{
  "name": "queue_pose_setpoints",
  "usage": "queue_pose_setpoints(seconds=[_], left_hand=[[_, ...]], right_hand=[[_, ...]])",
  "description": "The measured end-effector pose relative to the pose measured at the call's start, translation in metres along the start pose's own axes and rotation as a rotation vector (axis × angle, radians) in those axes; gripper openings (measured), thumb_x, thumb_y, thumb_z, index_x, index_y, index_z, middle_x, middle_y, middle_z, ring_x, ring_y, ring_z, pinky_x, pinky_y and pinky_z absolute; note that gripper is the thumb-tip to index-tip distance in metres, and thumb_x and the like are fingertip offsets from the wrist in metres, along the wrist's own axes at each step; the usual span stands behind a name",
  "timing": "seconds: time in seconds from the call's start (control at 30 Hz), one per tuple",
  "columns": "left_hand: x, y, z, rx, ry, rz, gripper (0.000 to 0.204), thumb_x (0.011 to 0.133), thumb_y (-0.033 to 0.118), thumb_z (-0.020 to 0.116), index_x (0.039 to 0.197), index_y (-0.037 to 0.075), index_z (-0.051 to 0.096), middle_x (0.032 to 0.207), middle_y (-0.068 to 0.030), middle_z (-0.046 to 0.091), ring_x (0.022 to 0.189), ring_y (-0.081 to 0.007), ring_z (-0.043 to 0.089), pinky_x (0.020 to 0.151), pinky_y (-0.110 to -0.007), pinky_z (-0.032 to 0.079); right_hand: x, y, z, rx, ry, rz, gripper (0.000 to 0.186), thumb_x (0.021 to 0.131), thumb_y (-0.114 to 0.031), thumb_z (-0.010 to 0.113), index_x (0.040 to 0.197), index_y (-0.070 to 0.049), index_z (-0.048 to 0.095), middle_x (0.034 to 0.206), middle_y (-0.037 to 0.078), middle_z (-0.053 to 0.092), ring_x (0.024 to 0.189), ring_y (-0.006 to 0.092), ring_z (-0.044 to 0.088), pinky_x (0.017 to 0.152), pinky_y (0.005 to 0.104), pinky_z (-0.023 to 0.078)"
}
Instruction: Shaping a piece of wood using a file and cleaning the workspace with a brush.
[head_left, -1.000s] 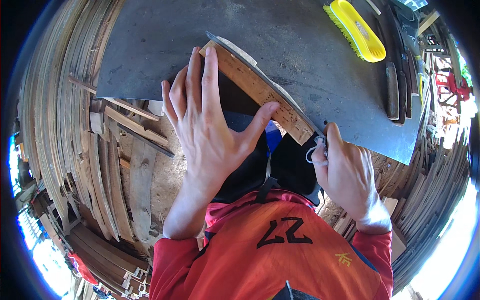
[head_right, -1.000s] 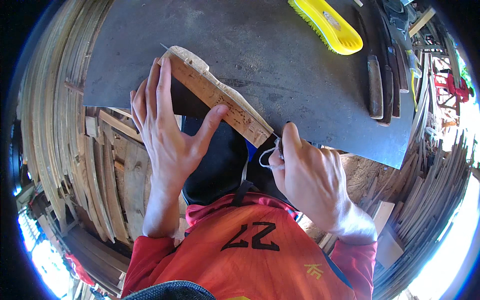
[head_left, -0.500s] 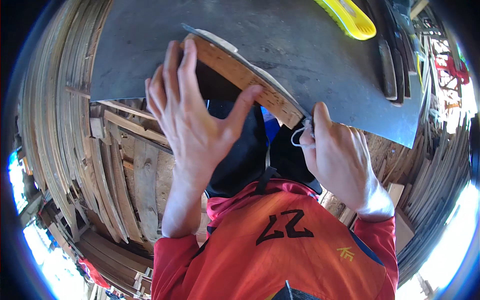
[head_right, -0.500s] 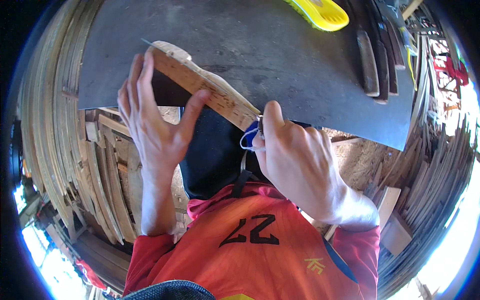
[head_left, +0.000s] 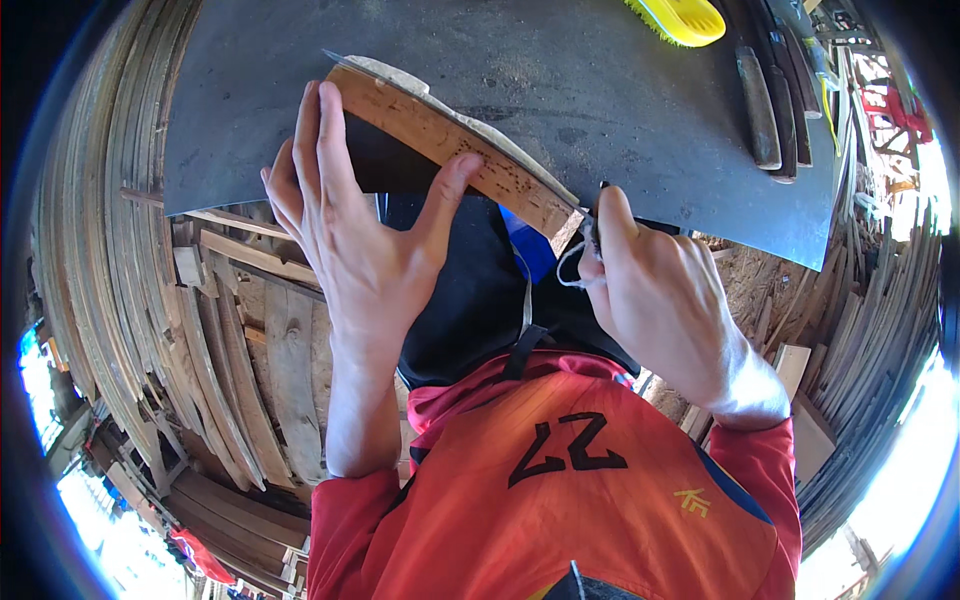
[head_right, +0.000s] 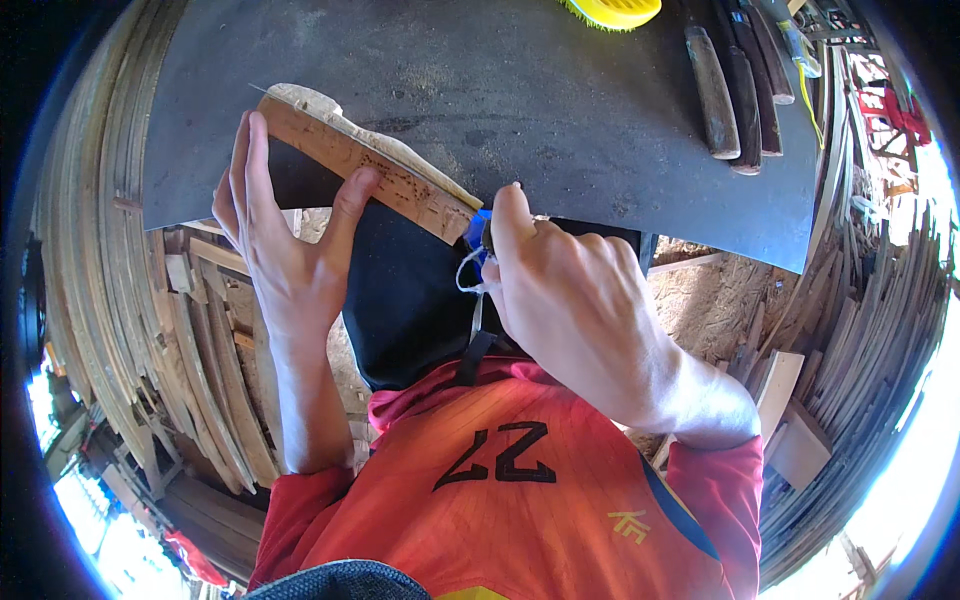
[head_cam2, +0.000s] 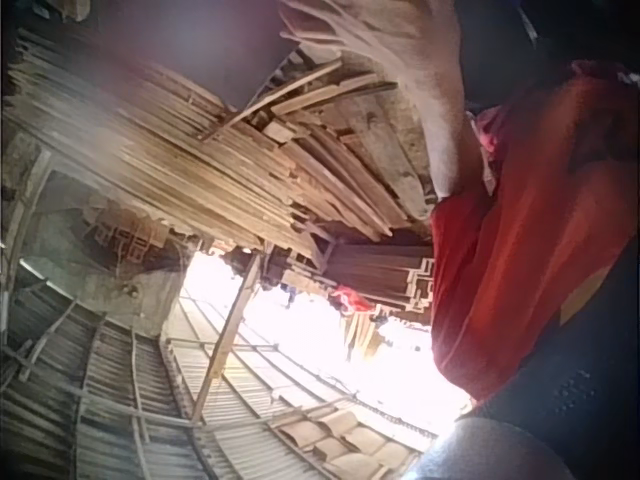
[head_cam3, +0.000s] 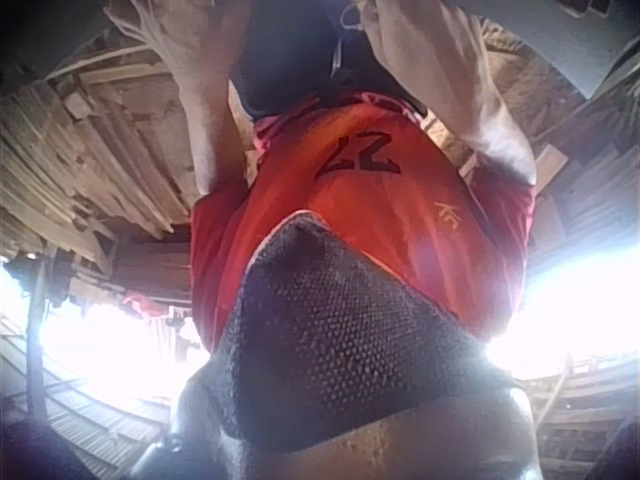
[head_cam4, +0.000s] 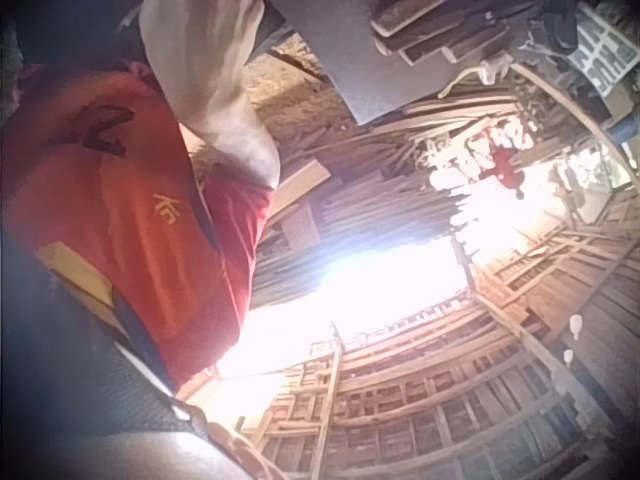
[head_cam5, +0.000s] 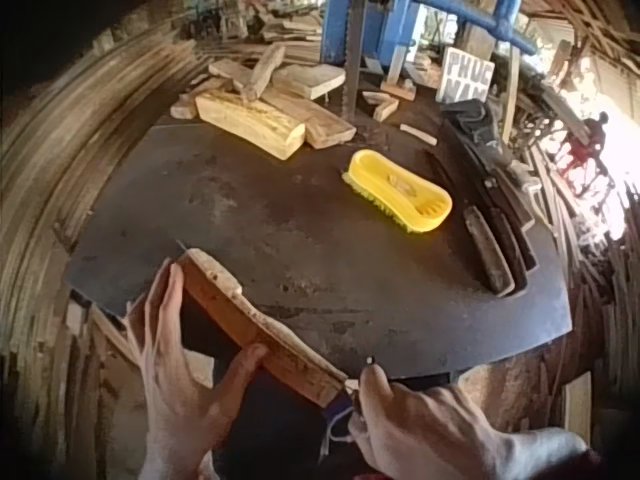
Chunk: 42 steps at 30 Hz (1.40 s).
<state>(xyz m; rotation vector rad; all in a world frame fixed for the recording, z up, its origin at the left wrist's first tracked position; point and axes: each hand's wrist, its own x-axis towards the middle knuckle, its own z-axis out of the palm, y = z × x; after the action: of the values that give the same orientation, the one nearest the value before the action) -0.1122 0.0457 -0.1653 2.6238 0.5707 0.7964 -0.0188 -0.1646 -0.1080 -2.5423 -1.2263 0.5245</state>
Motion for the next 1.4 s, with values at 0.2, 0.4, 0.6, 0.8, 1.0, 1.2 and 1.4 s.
queue_pose_setpoints(seconds=[0.2,0.4,0.6,0.8,1.0,1.2,1.4], left_hand=[[0.001,-0.003,0.000,-0.008,-0.017,0.022,0.097,0.083,0.042,0.088,0.156,-0.002,0.042,0.156,-0.0226,0.048,0.140,-0.0418,0.042,0.118,-0.052,0.030],[0.001,-0.003,0.000,0.010,-0.006,-0.005,0.097,0.079,0.042,0.091,0.152,-0.004,0.047,0.155,-0.0230,0.050,0.139,-0.0408,0.042,0.117,-0.050,0.032],[0.001,-0.008,-0.001,-0.016,0.015,0.012,0.099,0.078,0.042,0.092,0.153,-0.005,0.046,0.154,-0.0240,0.050,0.138,-0.0410,0.043,0.116,-0.051,0.032],[-0.002,-0.007,0.000,-0.003,-0.015,-0.001,0.101,0.080,0.044,0.091,0.153,-0.006,0.044,0.154,-0.0250,0.050,0.139,-0.0411,0.042,0.116,-0.051,0.032],[0.002,-0.004,0.002,0.019,0.028,0.062,0.100,0.080,0.046,0.090,0.152,-0.007,0.046,0.151,-0.0252,0.052,0.136,-0.0411,0.044,0.115,-0.050,0.034],[0.002,-0.008,-0.002,-0.013,0.033,0.079,0.101,0.076,0.047,0.093,0.150,-0.005,0.049,0.148,-0.0213,0.055,0.133,-0.0395,0.047,0.113,-0.049,0.036],[0.003,-0.004,-0.002,0.008,0.046,0.041,0.102,0.073,0.048,0.094,0.148,-0.005,0.052,0.147,-0.0194,0.057,0.132,-0.0376,0.048,0.112,-0.049,0.037]], right_hand=[[-0.018,0.006,-0.007,0.020,-0.099,0.103,0.024,0.093,-0.008,0.066,0.097,0.003,0.045,0.065,0.021,0.065,0.059,0.0410,0.069,0.053,0.0490,0.055],[0.007,-0.003,0.000,0.008,-0.012,-0.045,0.022,0.094,-0.006,0.064,0.100,0.001,0.044,0.066,0.020,0.063,0.057,0.0415,0.066,0.052,0.0492,0.052],[-0.002,-0.003,-0.004,-0.023,-0.086,0.074,0.023,0.094,-0.008,0.064,0.102,0.001,0.045,0.064,0.021,0.064,0.054,0.0400,0.066,0.050,0.0486,0.053],[-0.015,-0.001,0.001,-0.080,-0.067,0.129,0.022,0.095,-0.008,0.063,0.103,0.001,0.045,0.061,0.021,0.063,0.053,0.0402,0.066,0.050,0.0488,0.053],[0.003,-0.007,0.005,-0.147,0.044,0.019,0.022,0.096,-0.010,0.064,0.103,0.002,0.046,0.059,0.021,0.062,0.052,0.0407,0.066,0.050,0.0492,0.053],[-0.026,0.003,0.005,-0.100,-0.036,0.099,0.022,0.098,-0.012,0.062,0.105,0.002,0.046,0.059,0.021,0.061,0.052,0.0412,0.065,0.049,0.0499,0.052],[0.000,-0.001,0.003,-0.101,0.032,-0.014,0.021,0.099,-0.012,0.060,0.105,0.003,0.047,0.058,0.021,0.059,0.054,0.0422,0.065,0.051,0.0510,0.051]])
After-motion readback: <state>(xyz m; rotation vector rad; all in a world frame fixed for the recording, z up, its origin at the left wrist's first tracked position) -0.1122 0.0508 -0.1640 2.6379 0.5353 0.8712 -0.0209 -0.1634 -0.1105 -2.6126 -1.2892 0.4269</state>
